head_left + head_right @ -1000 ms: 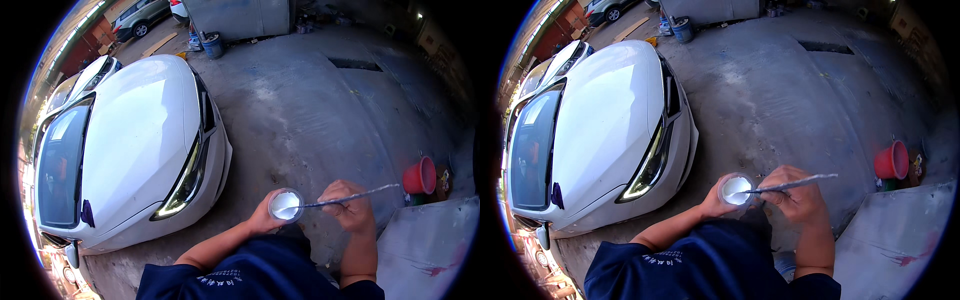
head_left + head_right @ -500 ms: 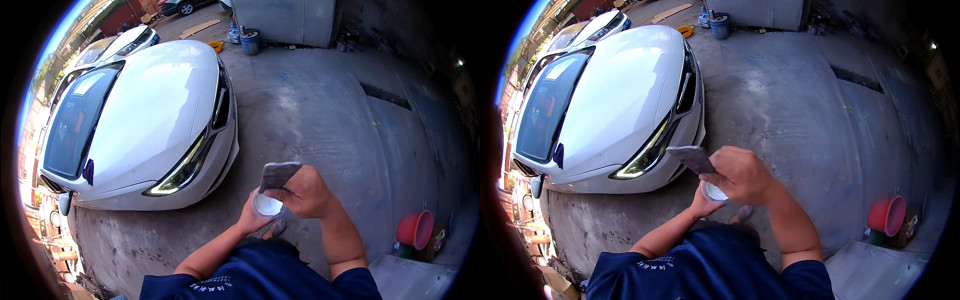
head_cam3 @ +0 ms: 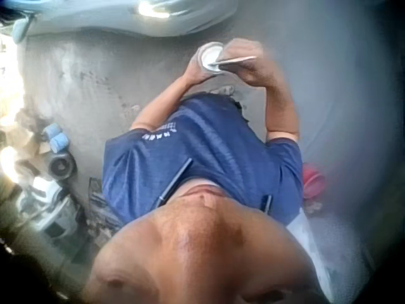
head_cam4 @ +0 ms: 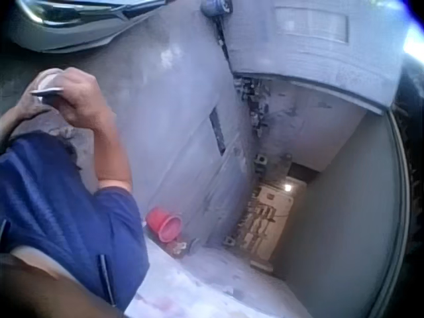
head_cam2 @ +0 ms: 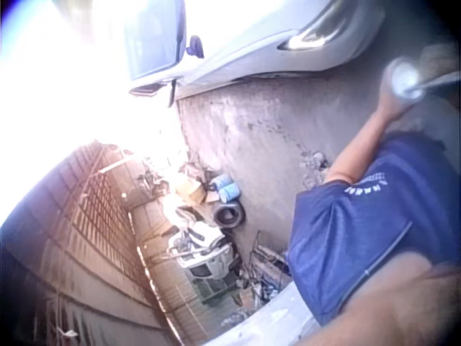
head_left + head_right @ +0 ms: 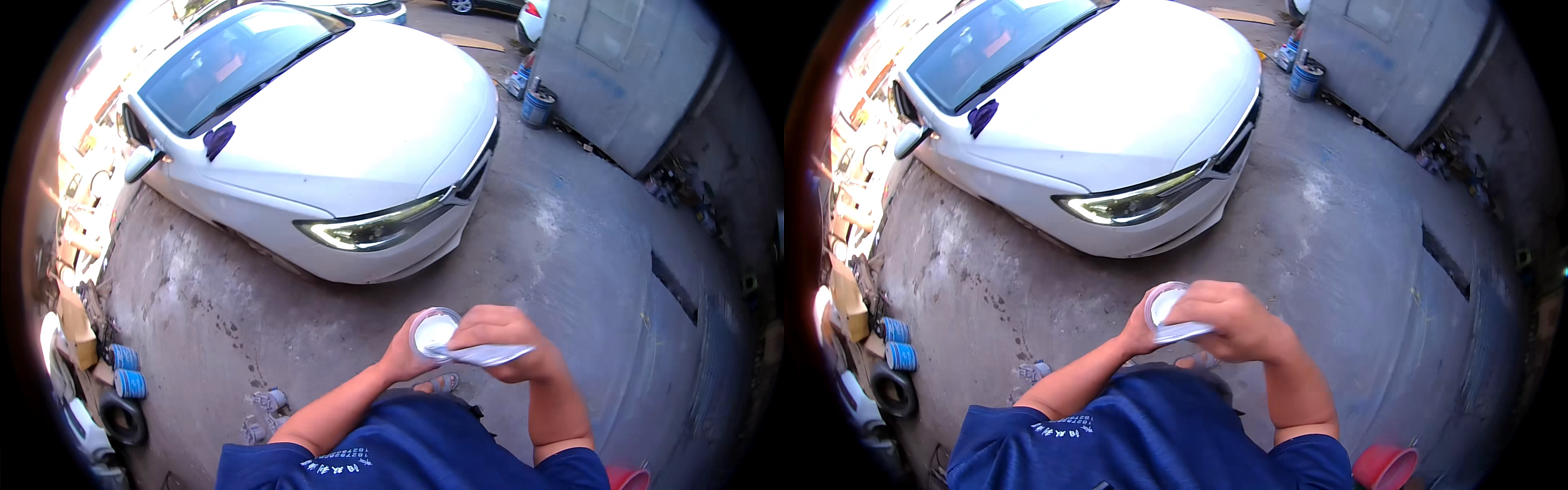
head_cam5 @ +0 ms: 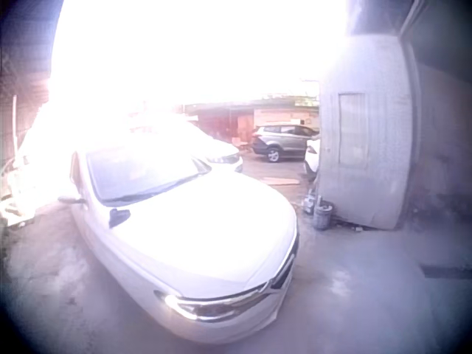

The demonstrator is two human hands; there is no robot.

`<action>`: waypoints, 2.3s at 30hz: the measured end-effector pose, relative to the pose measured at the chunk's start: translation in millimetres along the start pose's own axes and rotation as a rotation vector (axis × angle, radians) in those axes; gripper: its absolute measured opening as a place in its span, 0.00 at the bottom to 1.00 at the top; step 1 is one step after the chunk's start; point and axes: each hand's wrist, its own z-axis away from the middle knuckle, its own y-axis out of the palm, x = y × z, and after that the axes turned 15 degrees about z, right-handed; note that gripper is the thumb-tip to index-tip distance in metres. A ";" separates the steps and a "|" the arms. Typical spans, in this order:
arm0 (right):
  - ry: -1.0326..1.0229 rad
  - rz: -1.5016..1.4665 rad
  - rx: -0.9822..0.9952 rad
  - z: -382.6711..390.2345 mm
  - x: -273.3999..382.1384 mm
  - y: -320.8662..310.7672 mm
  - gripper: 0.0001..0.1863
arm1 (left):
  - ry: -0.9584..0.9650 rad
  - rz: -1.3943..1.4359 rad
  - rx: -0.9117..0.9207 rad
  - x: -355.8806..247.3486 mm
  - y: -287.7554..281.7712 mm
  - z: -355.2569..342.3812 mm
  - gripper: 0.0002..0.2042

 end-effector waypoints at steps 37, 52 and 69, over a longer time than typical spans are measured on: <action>-0.233 -0.264 0.409 -300.0 38.5 319.9 0.04 | -0.020 -0.057 -0.779 -21.9 -328.8 194.5 0.37; -0.504 -0.260 0.419 -452.5 20.0 419.9 0.04 | 0.076 -0.068 -0.929 -31.4 -460.3 131.6 0.38; -0.039 -0.220 0.391 -628.1 41.5 594.0 0.06 | 0.120 -0.099 -0.867 -23.2 -736.7 202.8 0.39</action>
